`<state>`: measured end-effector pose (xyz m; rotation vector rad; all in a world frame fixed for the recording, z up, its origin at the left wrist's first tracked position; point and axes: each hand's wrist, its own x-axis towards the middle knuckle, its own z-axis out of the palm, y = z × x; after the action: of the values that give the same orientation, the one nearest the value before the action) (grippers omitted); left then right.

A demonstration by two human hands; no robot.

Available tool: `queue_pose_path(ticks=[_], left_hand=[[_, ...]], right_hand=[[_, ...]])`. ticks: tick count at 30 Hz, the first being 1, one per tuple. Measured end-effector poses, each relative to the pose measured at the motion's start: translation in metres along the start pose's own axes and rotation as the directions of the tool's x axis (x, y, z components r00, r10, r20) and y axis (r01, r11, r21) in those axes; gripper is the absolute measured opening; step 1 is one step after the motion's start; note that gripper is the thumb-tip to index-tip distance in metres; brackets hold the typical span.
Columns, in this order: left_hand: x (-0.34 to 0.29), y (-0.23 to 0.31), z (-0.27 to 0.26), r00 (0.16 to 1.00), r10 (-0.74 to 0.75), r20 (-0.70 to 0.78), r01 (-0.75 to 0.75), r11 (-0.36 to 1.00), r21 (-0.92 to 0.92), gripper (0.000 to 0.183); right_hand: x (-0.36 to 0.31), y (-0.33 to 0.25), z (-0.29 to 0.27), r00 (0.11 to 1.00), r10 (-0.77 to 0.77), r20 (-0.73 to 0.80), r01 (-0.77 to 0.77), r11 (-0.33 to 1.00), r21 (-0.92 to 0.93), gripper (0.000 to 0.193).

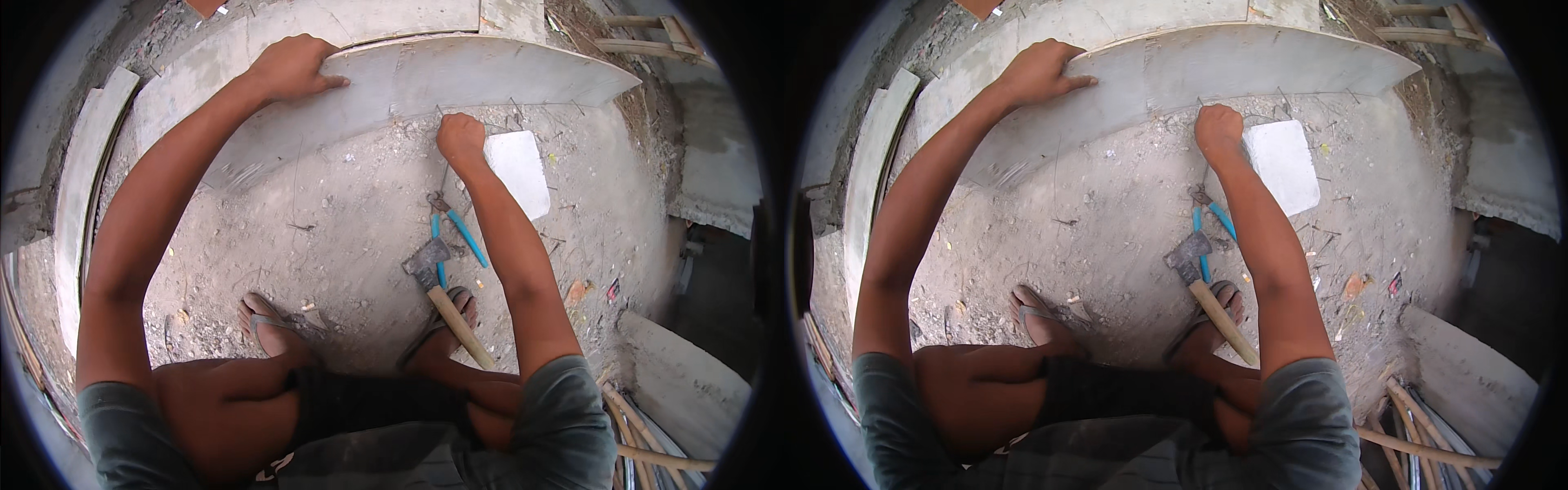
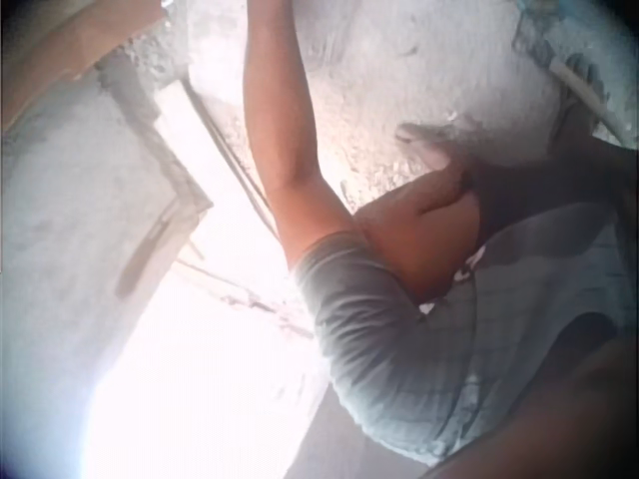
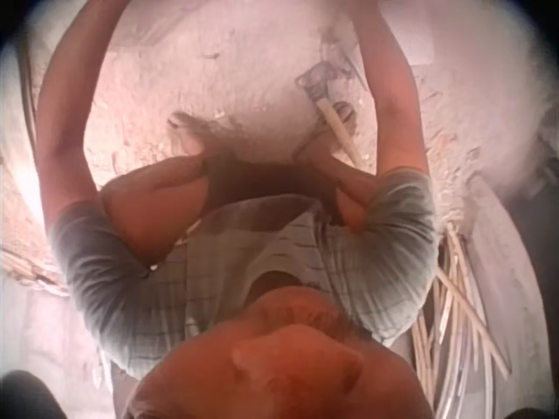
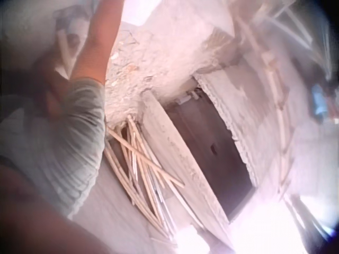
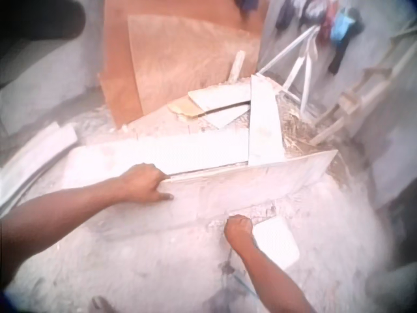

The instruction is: The person uses a small axe and their hands to strip and pull away layers from a piece of curved plywood on a construction site floor.

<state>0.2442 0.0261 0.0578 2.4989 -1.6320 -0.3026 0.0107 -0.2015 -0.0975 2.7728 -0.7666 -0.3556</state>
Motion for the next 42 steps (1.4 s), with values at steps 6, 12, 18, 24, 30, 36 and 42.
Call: queue_pose_path(ticks=[6, 12, 18, 24, 30, 36, 42], left_hand=[[0.007, 0.004, 0.0, 0.999, -0.012, -0.033, 0.011, 1.0, -0.026, 0.049], [-0.005, -0.008, 0.002, 0.999, -0.026, 0.032, 0.026, 1.0, 0.004, 0.049], [0.008, 0.007, 0.004, 1.0, 0.0, -0.001, 0.0, 1.0, 0.009, 0.048], [0.001, -0.007, 0.001, 1.0, -0.021, 0.008, 0.021, 0.999, 0.045, 0.051], [0.003, 0.005, 0.001, 0.999, -0.039, -0.005, 0.039, 0.999, 0.026, 0.05], [0.012, -0.001, 0.001, 0.998, -0.003, -0.062, 0.003, 1.0, 0.012, 0.047], [0.009, -0.009, 0.013, 0.992, 0.087, -0.088, -0.086, 0.996, 0.014, 0.051]], right_hand=[[-0.001, -0.013, -0.002, 0.995, 0.096, -0.014, -0.094, 0.99, 0.106, 0.024], [0.02, 0.006, -0.067, 0.979, -0.138, 0.15, 0.132, 0.99, 0.049, 0.026], [-0.002, 0.032, 0.002, 0.998, -0.053, 0.028, 0.054, 0.998, -0.02, 0.021], [-0.003, 0.037, -0.022, 0.994, -0.096, -0.052, 0.105, 0.976, 0.189, 0.02], [-0.018, 0.019, -0.015, 0.986, -0.157, -0.064, 0.16, 0.986, 0.05, 0.019], [-0.037, 0.085, -0.013, 0.974, -0.212, -0.084, 0.212, 0.977, -0.009, 0.019], [-0.132, -0.062, -0.07, 0.947, -0.247, -0.204, 0.32, 0.705, 0.633, 0.028]])
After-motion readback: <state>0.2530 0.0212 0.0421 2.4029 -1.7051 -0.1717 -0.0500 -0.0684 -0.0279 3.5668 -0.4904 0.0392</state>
